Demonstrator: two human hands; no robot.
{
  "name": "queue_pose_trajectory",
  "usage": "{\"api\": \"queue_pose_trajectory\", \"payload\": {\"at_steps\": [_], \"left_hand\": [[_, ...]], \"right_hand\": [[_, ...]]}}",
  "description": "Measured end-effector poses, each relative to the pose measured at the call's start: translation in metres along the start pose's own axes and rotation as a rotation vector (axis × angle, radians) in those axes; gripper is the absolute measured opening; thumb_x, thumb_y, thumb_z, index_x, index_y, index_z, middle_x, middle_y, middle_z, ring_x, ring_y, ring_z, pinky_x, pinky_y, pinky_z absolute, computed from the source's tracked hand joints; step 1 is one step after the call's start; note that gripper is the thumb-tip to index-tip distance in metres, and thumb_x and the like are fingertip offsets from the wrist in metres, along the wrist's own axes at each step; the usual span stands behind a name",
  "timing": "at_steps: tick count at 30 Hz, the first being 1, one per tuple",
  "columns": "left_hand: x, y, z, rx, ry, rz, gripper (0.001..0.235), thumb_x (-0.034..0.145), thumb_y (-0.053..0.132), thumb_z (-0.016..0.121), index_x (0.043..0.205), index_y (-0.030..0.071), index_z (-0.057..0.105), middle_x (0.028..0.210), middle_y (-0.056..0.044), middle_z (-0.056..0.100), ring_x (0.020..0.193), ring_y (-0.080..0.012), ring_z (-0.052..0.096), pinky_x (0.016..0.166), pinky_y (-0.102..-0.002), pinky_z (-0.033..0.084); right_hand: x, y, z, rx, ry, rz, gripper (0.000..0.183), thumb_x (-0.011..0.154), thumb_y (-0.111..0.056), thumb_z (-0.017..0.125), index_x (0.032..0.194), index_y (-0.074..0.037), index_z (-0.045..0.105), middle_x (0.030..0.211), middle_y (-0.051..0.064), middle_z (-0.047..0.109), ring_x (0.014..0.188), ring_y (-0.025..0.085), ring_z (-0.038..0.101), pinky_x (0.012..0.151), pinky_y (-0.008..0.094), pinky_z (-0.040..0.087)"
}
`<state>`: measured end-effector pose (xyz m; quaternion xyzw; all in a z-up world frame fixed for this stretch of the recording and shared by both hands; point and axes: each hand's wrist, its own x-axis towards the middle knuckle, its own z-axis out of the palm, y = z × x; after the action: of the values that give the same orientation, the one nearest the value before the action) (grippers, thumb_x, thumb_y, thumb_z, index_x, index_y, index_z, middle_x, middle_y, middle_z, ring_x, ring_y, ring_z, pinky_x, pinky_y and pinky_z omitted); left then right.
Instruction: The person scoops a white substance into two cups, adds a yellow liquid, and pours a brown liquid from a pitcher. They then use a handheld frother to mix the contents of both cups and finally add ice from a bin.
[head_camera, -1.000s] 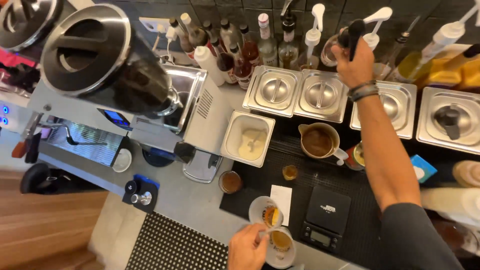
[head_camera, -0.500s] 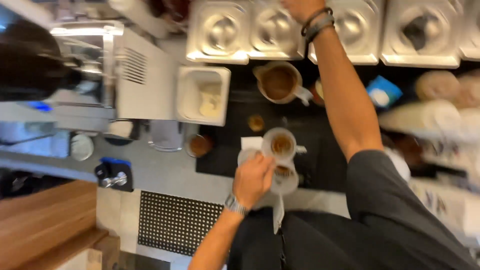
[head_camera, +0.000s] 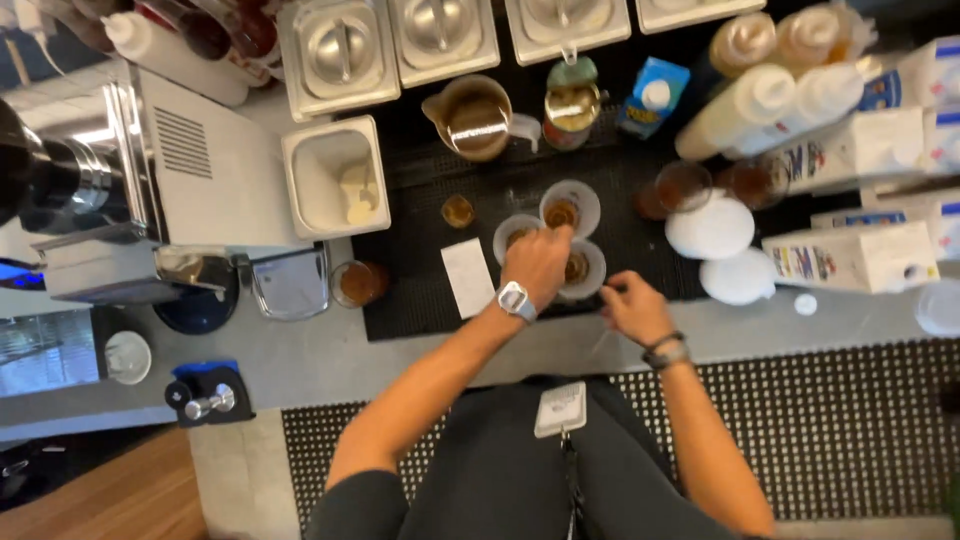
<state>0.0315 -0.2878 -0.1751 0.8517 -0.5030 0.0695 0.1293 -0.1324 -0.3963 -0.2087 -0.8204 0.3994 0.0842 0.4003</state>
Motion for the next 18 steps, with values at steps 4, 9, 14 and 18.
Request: {"api": "queue_pose_trajectory", "payload": {"at_steps": [4,9,14,18], "left_hand": [[0.003,0.007,-0.005,0.125,0.056,0.062,0.007,0.077,0.009,0.062,0.082,0.008,0.057,0.059,-0.005,0.056,0.052,-0.0231,0.062,0.047,-0.031,0.049],[-0.001,0.011,0.013,0.126,0.12,-0.011,0.003,0.079,0.013,0.059,0.079,0.011,0.057,0.056,-0.004,0.058,0.051,-0.0239,0.062,0.044,-0.034,0.049],[-0.006,0.014,0.009,0.152,0.15,-0.163,0.02,0.082,0.018,0.061,0.1,0.007,0.061,0.063,-0.01,0.06,0.057,-0.0286,0.064,0.05,-0.04,0.05],[-0.016,-0.011,-0.068,-0.357,0.267,-0.52,0.044,0.079,0.043,0.064,0.113,0.016,0.06,0.084,-0.014,0.06,0.084,-0.0356,0.063,0.073,-0.046,0.05]], "right_hand": [[0.006,0.011,0.041,0.66,-0.249,0.175,0.037,0.094,-0.021,0.058,0.124,-0.006,0.043,0.088,0.025,0.07,0.068,0.036,0.071,0.057,0.043,0.061],[0.03,0.055,0.083,0.42,-0.035,-0.05,0.036,0.087,-0.017,0.064,0.117,-0.002,0.051,0.093,0.029,0.065,0.085,0.044,0.064,0.073,0.052,0.054],[0.017,0.042,0.075,0.214,-0.001,0.079,0.03,0.086,-0.03,0.071,0.103,-0.009,0.057,0.061,0.013,0.066,0.067,0.029,0.069,0.063,0.042,0.056],[0.005,0.022,0.067,0.573,-0.084,0.061,0.032,0.096,-0.012,0.059,0.112,0.006,0.04,0.079,0.037,0.062,0.064,0.04,0.066,0.056,0.048,0.056]]}}
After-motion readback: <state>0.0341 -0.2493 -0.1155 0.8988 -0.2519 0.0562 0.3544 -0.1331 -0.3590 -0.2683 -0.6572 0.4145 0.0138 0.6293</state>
